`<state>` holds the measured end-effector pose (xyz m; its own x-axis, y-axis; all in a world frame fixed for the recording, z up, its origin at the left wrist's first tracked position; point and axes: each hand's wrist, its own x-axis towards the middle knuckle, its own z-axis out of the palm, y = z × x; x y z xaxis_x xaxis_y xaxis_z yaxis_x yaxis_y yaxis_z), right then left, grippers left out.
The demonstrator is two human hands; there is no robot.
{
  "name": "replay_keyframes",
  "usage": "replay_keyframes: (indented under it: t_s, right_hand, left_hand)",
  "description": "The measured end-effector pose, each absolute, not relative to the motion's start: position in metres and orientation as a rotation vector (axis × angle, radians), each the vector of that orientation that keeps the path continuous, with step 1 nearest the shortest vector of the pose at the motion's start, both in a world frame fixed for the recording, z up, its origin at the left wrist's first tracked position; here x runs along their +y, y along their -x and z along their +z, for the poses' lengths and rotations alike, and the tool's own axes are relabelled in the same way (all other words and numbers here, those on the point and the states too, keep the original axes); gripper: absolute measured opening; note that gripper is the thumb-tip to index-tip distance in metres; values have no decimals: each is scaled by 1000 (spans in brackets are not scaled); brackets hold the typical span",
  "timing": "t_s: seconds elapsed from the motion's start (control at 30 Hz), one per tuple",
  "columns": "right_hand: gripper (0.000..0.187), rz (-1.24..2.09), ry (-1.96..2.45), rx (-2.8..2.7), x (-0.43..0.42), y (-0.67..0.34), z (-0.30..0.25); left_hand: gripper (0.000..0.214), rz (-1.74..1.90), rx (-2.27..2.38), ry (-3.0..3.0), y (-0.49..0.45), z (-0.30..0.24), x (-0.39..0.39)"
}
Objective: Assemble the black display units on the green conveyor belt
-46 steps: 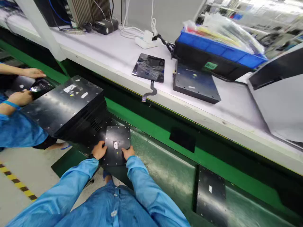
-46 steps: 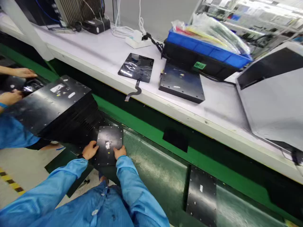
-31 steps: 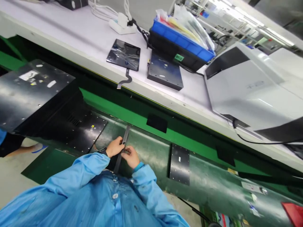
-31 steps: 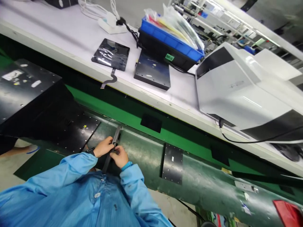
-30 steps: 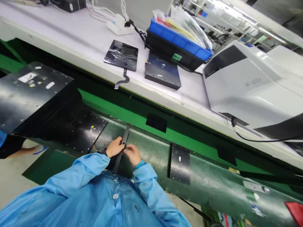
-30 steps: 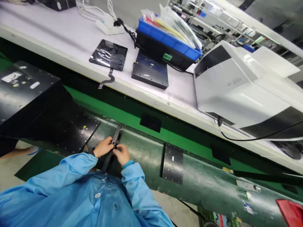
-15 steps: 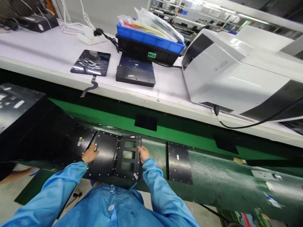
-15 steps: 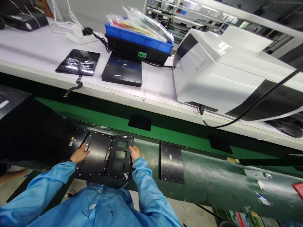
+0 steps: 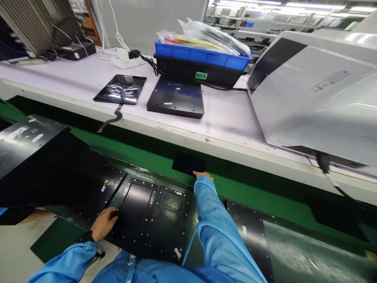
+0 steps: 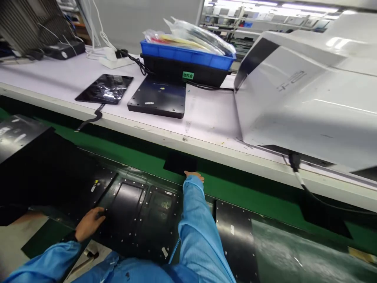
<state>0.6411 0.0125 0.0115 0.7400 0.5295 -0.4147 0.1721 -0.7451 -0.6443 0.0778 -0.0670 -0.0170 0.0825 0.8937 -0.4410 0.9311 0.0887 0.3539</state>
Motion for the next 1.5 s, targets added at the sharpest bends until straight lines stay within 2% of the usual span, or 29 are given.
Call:
replay_keyframes:
  t_s: [0.1, 0.27, 0.37, 0.47, 0.57, 0.67, 0.77, 0.93, 1.03, 1.2, 1.4, 1.5]
  right_hand:
    - [33, 744, 1933, -370, 20, -631, 17]
    - [29, 577, 1900, -419, 9, -600, 60]
    - [26, 293, 1825, -870, -49, -566, 96]
    - [25, 158, 1631, -1405, -138, -520, 136]
    - [30, 291, 1534, -1627, -214, -482, 171]
    - [25, 577, 1523, -1605, -247, -468, 182]
    - [17, 789, 1556, -1480, -241, -475, 167]
    - [16, 881, 1433, -1523, -223, -477, 158]
    - [28, 842, 1292, -1688, -228, -471, 176]
    - [39, 709, 1276, -1829, -235, -469, 197]
    - [34, 763, 1253, -1867, -231, -471, 201]
    - [29, 823, 1265, -1831, -230, -470, 203]
  left_hand:
    - [32, 38, 1868, -1725, -72, 1, -80]
    - [35, 349, 1760, -1714, -114, 45, -63]
    - [40, 608, 1525, -1793, -159, 82, -43]
    - [57, 735, 1202, -1853, -198, 114, -34]
    - [74, 617, 797, -1828, -215, 123, -47]
    - [65, 251, 525, -1617, -210, 103, -81]
    - [58, 67, 539, -1397, -199, 71, -116]
    - [66, 369, 699, -1531, -196, 57, -123]
    - [61, 516, 761, -1762, -198, 77, -107]
    - [52, 572, 773, -1945, -202, 100, -99]
    - [36, 469, 504, -1896, -210, 110, -111]
    - [28, 386, 529, -1813, -211, 115, -113]
